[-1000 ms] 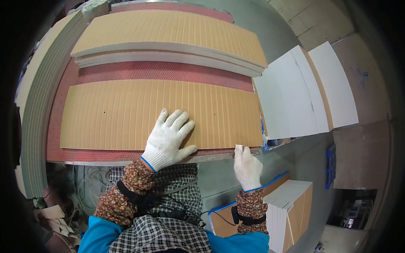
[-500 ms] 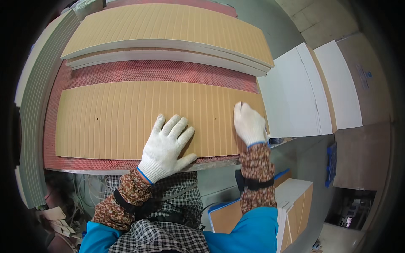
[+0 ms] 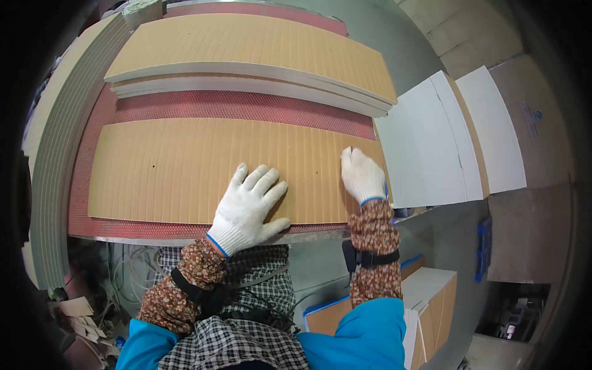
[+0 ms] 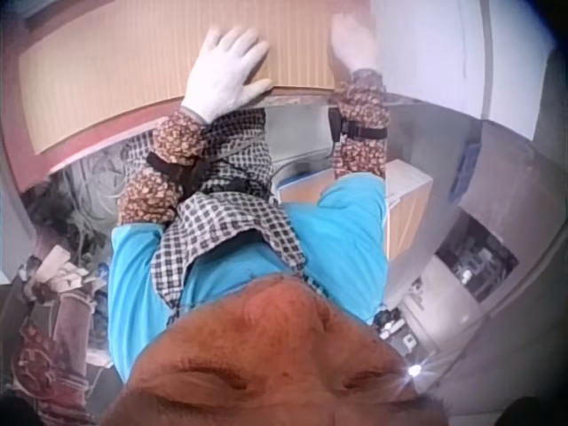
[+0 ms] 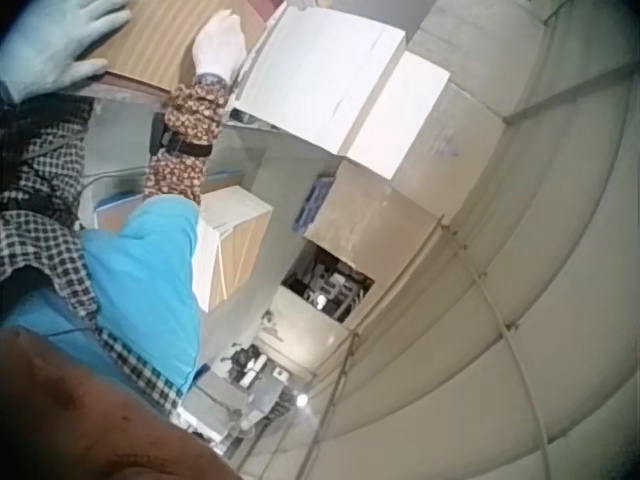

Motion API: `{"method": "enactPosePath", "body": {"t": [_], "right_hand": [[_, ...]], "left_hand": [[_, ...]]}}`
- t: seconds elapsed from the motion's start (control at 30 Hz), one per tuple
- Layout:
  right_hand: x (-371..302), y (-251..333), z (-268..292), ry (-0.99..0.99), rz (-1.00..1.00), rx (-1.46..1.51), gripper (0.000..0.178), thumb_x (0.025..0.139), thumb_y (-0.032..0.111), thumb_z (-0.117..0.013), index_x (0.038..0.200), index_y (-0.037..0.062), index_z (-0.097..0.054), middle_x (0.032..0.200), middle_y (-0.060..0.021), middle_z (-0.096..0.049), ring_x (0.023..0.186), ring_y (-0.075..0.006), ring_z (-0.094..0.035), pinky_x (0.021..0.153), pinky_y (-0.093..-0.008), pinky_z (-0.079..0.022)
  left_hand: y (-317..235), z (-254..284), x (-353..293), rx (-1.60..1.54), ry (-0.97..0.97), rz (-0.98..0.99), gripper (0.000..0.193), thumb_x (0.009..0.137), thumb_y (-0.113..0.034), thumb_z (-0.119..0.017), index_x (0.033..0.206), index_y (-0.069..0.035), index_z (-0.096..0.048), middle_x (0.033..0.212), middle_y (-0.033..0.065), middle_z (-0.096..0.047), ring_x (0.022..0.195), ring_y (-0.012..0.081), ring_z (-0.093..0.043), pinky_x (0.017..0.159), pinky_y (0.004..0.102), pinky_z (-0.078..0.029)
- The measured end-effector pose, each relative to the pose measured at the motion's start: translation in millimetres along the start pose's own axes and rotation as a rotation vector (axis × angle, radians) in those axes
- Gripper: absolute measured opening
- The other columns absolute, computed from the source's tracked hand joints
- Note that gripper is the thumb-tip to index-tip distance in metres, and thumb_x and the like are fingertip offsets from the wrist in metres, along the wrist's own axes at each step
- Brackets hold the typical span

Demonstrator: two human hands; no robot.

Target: Applying finishing material to the edges of wood panels and stacking them in a manufacturing facility.

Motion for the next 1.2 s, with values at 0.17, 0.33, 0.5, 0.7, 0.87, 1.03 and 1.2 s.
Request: {"method": "enactPosePath", "body": {"t": [0.17, 0.33, 0.5, 0.7, 0.87, 1.03, 1.2], "right_hand": [[-103, -18, -5, 0.028, -0.064, 0.001, 0.056, 0.113, 0.046, -0.034, 0.107, -0.0002, -0.064, 0.09, -0.0335, -0.072, 0.09, -0.0516, -0.071, 0.084, -0.0621, -0.053], [-160, -29, -15, 0.01, -0.122, 0.057, 0.046, 0.113, 0.043, -0.042, 0.108, 0.0023, -0.064, 0.083, -0.0301, -0.071, 0.082, -0.0501, -0.07, 0.075, -0.0613, -0.053], [-138, -23, -5, -0.041, -0.07, 0.049, 0.05, 0.112, 0.045, -0.041, 0.099, 0.0025, -0.065, 0.076, -0.0281, -0.071, 0.077, -0.0479, -0.072, 0.074, -0.06, -0.054], [-30, -13, -2, -0.027, -0.012, 0.02, 0.054, 0.112, 0.045, -0.038, 0.105, 0.0004, -0.067, 0.092, -0.0319, -0.073, 0.09, -0.0499, -0.072, 0.085, -0.0612, -0.054], [57, -13, -6, -0.044, 0.057, -0.035, 0.058, 0.111, 0.046, -0.034, 0.112, -0.0006, -0.069, 0.111, -0.0307, -0.073, 0.106, -0.049, -0.07, 0.097, -0.0608, -0.051], [74, -3, 1, -0.077, 0.029, -0.021, 0.059, 0.111, 0.046, -0.033, 0.115, -0.0001, -0.069, 0.113, -0.0299, -0.074, 0.108, -0.0488, -0.07, 0.098, -0.0611, -0.051], [27, -5, 2, -0.014, -0.026, -0.002, 0.06, 0.111, 0.044, -0.03, 0.114, -0.0002, -0.069, 0.11, -0.0329, -0.073, 0.106, -0.0506, -0.071, 0.097, -0.0609, -0.052]], "left_hand": [[-4, -1, 2, 0.018, 0.003, -0.014, 0.07, 0.085, -0.05, -0.078, 0.138, -0.007, -0.06, 0.142, 0.016, -0.056, 0.143, 0.036, -0.047, 0.124, 0.0604, -0.031], [-1, -5, 1, 0.031, 0.007, -0.014, 0.07, 0.085, -0.05, -0.077, 0.138, -0.006, -0.06, 0.143, 0.0165, -0.056, 0.143, 0.0362, -0.047, 0.124, 0.0606, -0.031], [-5, -4, 3, 0.028, 0.031, -0.015, 0.071, 0.085, -0.049, -0.077, 0.138, -0.006, -0.06, 0.143, 0.0174, -0.056, 0.143, 0.037, -0.047, 0.124, 0.0607, -0.03], [-4, -3, 3, 0.032, 0.05, 0.006, 0.072, 0.084, -0.049, -0.078, 0.139, -0.006, -0.06, 0.144, 0.018, -0.055, 0.143, 0.0377, -0.047, 0.124, 0.0618, -0.03], [-7, -4, 4, 0.02, 0.055, 0.009, 0.072, 0.084, -0.049, -0.078, 0.139, -0.007, -0.06, 0.144, 0.0181, -0.056, 0.143, 0.0378, -0.047, 0.123, 0.0623, -0.03], [-5, -2, 3, 0.005, 0.024, 0.001, 0.071, 0.084, -0.049, -0.078, 0.138, -0.006, -0.06, 0.143, 0.0182, -0.056, 0.142, 0.0378, -0.048, 0.123, 0.062, -0.031], [-5, -3, 4, 0.009, 0.004, -0.017, 0.071, 0.085, -0.049, -0.077, 0.138, -0.006, -0.06, 0.142, 0.0179, -0.056, 0.141, 0.0371, -0.048, 0.123, 0.0612, -0.031]]}}
Point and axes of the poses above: each hand's wrist, its own x-axis towards the middle knuckle, its own z-axis out of the back of the hand, y = z × x, the point moved 6 cm from there along x, towards the middle knuckle
